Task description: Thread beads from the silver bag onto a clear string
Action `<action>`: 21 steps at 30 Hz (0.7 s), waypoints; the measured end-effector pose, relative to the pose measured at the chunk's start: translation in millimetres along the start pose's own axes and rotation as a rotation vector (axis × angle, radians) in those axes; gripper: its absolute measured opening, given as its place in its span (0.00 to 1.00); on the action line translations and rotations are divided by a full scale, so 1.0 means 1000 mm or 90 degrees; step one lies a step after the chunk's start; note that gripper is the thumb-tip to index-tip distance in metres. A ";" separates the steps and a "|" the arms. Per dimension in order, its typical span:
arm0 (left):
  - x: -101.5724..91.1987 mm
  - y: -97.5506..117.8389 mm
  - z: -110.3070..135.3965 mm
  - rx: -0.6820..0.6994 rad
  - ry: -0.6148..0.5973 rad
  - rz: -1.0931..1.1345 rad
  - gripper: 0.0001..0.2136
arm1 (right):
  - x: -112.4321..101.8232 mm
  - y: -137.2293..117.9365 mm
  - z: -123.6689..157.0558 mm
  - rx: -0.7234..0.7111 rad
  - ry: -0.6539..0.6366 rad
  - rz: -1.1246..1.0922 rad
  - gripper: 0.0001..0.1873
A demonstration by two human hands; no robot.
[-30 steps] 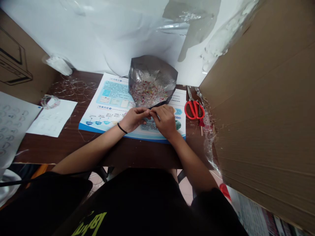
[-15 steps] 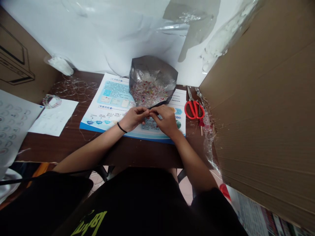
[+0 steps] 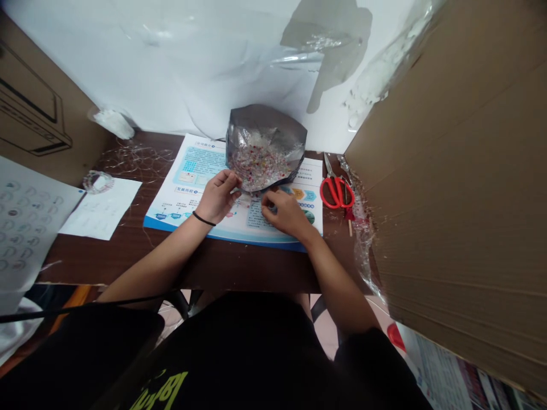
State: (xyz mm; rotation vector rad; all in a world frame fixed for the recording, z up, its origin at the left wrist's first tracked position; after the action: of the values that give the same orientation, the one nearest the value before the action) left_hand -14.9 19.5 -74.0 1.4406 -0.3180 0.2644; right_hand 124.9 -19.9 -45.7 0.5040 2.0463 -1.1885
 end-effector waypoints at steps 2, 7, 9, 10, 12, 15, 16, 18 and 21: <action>0.006 -0.003 0.003 0.012 -0.038 -0.033 0.11 | 0.001 -0.003 0.001 -0.015 -0.016 0.003 0.02; 0.020 -0.006 0.011 0.059 -0.106 -0.225 0.12 | -0.010 -0.009 0.002 -0.021 0.070 -0.059 0.18; 0.023 -0.005 0.014 0.079 -0.121 -0.295 0.12 | -0.011 -0.008 0.002 -0.019 0.099 -0.079 0.19; 0.025 -0.005 0.015 0.089 -0.130 -0.321 0.12 | -0.011 -0.008 0.003 -0.018 0.112 -0.077 0.17; 0.026 -0.003 0.016 0.107 -0.145 -0.371 0.12 | -0.013 -0.008 0.003 -0.021 0.136 -0.056 0.11; 0.031 0.005 0.014 0.144 -0.170 -0.451 0.12 | -0.020 -0.008 0.003 -0.019 0.187 -0.019 0.06; 0.033 0.008 0.011 0.159 -0.179 -0.479 0.12 | -0.024 -0.008 0.003 -0.014 0.207 -0.008 0.05; 0.039 0.017 0.001 0.199 -0.185 -0.533 0.11 | -0.031 -0.006 0.003 0.000 0.247 0.013 0.05; 0.050 0.028 -0.025 0.271 -0.165 -0.639 0.09 | -0.041 -0.001 0.006 0.028 0.308 0.052 0.06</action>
State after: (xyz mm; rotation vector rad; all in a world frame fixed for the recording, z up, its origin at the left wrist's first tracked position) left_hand 22.1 46.8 -32.0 1.8789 0.2954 -0.7116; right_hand 154.3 -24.6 -16.8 0.9641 2.3724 -1.1441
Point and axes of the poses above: each hand's wrist, its own z-axis away from the middle knuckle, its own x-axis out of the palm, y = z × x, the point moved 8 cm from there along -z, towards the middle knuckle, and after that the axes turned 4 degrees about y, right-handed, at the moved point
